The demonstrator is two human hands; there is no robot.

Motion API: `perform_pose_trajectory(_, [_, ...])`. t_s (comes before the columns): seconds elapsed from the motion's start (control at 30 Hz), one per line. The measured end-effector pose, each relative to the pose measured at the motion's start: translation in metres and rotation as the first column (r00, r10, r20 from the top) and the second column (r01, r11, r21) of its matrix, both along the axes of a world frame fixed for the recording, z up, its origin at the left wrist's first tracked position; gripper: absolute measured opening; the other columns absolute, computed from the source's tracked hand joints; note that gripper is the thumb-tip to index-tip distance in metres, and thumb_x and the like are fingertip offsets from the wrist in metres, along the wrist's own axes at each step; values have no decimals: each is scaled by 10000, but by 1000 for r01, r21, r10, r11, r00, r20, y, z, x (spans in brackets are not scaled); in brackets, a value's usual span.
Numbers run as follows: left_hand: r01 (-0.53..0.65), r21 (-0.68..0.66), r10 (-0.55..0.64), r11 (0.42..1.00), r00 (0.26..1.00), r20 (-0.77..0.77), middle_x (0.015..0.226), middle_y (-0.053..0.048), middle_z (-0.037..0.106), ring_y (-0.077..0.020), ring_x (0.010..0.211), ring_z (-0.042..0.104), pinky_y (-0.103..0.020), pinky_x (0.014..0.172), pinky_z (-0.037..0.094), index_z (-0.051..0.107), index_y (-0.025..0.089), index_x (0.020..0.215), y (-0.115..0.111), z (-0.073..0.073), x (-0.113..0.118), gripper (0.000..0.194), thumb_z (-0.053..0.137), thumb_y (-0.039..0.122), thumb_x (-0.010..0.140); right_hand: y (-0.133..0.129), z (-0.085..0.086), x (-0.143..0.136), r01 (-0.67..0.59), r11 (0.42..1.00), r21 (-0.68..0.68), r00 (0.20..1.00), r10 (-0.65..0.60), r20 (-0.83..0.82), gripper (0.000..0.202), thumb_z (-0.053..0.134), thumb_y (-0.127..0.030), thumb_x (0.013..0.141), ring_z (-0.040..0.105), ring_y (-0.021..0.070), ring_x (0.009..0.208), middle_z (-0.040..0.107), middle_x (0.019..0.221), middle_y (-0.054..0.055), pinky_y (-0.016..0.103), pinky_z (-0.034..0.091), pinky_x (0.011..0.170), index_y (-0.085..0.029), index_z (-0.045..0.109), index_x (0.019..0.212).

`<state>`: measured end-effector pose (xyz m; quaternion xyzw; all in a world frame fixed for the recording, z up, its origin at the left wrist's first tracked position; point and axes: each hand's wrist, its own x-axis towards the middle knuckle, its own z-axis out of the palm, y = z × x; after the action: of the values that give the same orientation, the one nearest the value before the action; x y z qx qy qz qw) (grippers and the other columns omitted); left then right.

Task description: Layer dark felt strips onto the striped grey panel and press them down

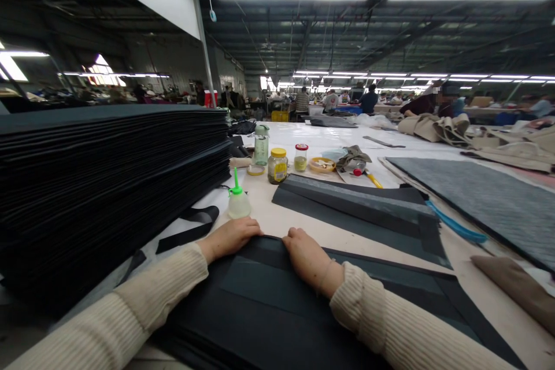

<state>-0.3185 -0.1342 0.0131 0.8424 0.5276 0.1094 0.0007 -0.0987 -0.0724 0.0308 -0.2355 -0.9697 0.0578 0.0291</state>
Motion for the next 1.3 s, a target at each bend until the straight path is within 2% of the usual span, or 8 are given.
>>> perform_pose_trajectory(0.17, [16, 6, -16, 1000, 999, -32, 921, -51, 594, -150, 870, 546, -240, 790, 428, 603, 177, 961, -2, -2, -1, 268, 374, 87, 856, -2, 3, -23, -54, 998, -29, 999, 54, -9, 327, 365, -33, 831, 533, 182, 879, 600, 945, 113, 246, 394, 781, -111, 639, 990])
perform_pose_trajectory(0.43, [114, -36, -120, 993, 970, -213, 915, -74, 604, -175, 881, 535, -249, 757, 450, 586, 160, 1000, -3, 15, 2, 222, 419, 95, 870, -7, -1, -40, -55, 998, -9, 998, 55, 7, 301, 368, -65, 847, 524, 221, 889, 591, 937, 147, 287, 410, 763, -89, 650, 947])
perform_pose_trajectory(0.73, [-161, -95, 156, 982, 986, -67, 994, -31, 611, -156, 949, 547, -240, 826, 424, 624, 207, 971, -27, 16, -29, 283, 417, 77, 828, 13, 2, -37, 33, 993, -116, 999, -37, -33, 186, 539, -171, 786, 540, 200, 934, 600, 985, 124, 273, 394, 789, -114, 636, 935])
perform_pose_trajectory(0.83, [-287, -20, 287, 958, 957, 38, 1003, -48, 616, -163, 952, 553, -270, 855, 424, 614, 189, 985, -22, 20, -18, 242, 412, 153, 857, 17, 0, -39, 72, 984, -165, 995, -82, -51, 152, 579, -187, 741, 563, 188, 878, 626, 930, 95, 266, 399, 739, -140, 640, 873])
perform_pose_trajectory(0.93, [-257, -2, 257, 966, 965, 51, 1047, -65, 609, -182, 997, 536, -298, 895, 405, 590, 178, 1041, -12, 25, 9, 232, 476, 192, 840, 12, 2, -36, 56, 979, -198, 992, -78, -102, 184, 530, -162, 761, 571, 154, 847, 642, 920, 64, 241, 392, 725, -156, 622, 921])
perform_pose_trajectory(1.1, [-217, -130, 215, 967, 976, -32, 872, -46, 634, -184, 854, 565, -280, 784, 428, 640, 179, 882, -11, 40, 41, 189, 475, 129, 806, 14, 17, 4, -24, 976, -216, 984, -15, -178, 259, 502, -212, 803, 567, 139, 864, 642, 963, 52, 223, 384, 750, -171, 596, 1040])
perform_pose_trajectory(1.2, [-296, -200, 335, 934, 919, 207, 887, -29, 631, -185, 872, 550, -291, 825, 396, 646, 189, 856, -16, 47, 37, 147, 521, 181, 780, 34, 20, 53, -60, 962, -265, 987, 17, -159, 206, 494, -247, 816, 583, 152, 834, 659, 919, 51, 233, 393, 750, -175, 650, 929])
perform_pose_trajectory(1.3, [-381, -312, 481, 870, 793, 373, 781, -13, 629, -172, 776, 556, -282, 770, 419, 644, 165, 787, -16, 42, 32, 118, 556, 227, 737, 59, 14, 98, 34, 946, -323, 993, -68, -93, 231, 462, -257, 835, 601, 158, 806, 671, 891, 56, 232, 409, 726, -164, 660, 908])
